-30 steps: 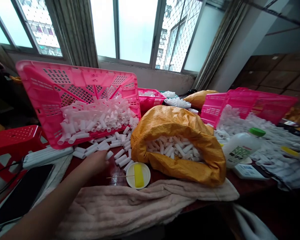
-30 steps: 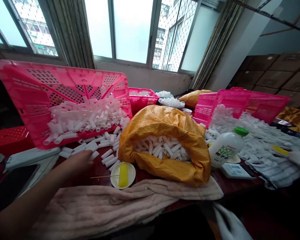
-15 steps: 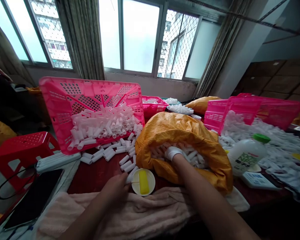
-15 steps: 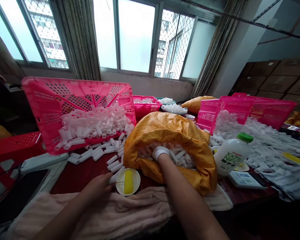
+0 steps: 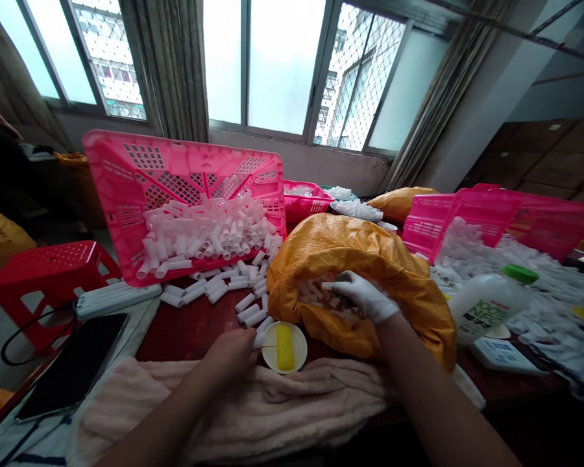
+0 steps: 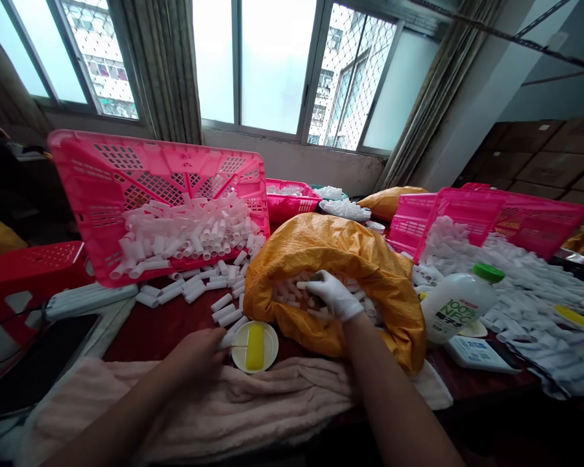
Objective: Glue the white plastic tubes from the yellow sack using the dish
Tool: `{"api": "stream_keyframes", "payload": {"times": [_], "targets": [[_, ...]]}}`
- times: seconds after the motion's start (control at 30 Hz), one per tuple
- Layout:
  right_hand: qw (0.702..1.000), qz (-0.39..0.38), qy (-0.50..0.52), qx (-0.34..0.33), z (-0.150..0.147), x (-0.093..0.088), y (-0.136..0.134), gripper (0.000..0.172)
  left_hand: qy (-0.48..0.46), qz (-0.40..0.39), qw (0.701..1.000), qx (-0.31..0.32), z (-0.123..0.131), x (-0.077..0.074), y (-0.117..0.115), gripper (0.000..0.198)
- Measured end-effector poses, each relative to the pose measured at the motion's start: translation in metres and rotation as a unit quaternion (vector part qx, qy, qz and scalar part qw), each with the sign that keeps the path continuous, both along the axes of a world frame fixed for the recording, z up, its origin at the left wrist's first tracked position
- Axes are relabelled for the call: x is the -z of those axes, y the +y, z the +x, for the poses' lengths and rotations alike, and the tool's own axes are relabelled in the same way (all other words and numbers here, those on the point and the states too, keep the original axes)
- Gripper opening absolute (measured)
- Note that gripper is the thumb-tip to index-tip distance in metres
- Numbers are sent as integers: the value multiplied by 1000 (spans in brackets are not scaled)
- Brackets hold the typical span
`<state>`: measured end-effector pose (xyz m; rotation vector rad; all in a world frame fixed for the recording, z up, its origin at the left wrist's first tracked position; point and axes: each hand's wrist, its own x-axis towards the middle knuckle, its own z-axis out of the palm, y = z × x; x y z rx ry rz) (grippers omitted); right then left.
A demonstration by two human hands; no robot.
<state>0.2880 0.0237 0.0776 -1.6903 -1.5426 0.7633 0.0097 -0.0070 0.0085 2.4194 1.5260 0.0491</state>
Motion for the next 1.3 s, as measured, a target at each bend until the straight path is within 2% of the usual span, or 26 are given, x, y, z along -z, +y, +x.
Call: {"api": "stream_keyframes", "payload": {"times": [0.07,0.13,0.23,0.33,0.5,0.63,0.83,1.0,1.2,1.3], "targets": [[988,-30,141,-55,-5,12,-30,34,-15,-6,1000,-5,1,3,1,24],[963,-49,256,-63,-17,35,-57,37,-41,-22,999,-16,1,7,3,24],[961,-64,265,-42,-34,69,-81,36,-82,-48,995,-36,0,12,2,25],[969,-65,236,-38,-38,84,-85,37,-112,-65,990,-52,-3,16,2,26],[968,-82,228,-69,-33,79,-81,30,-179,-91,978,-55,-8,20,6,24],[970,-96,212,-68,-39,76,-81,25,-206,-100,972,-54,-11,21,9,25],[973,-151,164,-60,-44,79,-78,31,-218,-101,969,-65,-11,21,8,26],[971,-155,171,-64,-41,78,-77,32,-256,-123,957,-64,-12,15,6,29],[953,-124,248,-124,-29,77,-83,34,-250,-82,963,-58,-13,14,3,32],[944,-108,277,-145,-30,69,-86,33,-224,-39,971,-69,-13,13,1,32]]}}
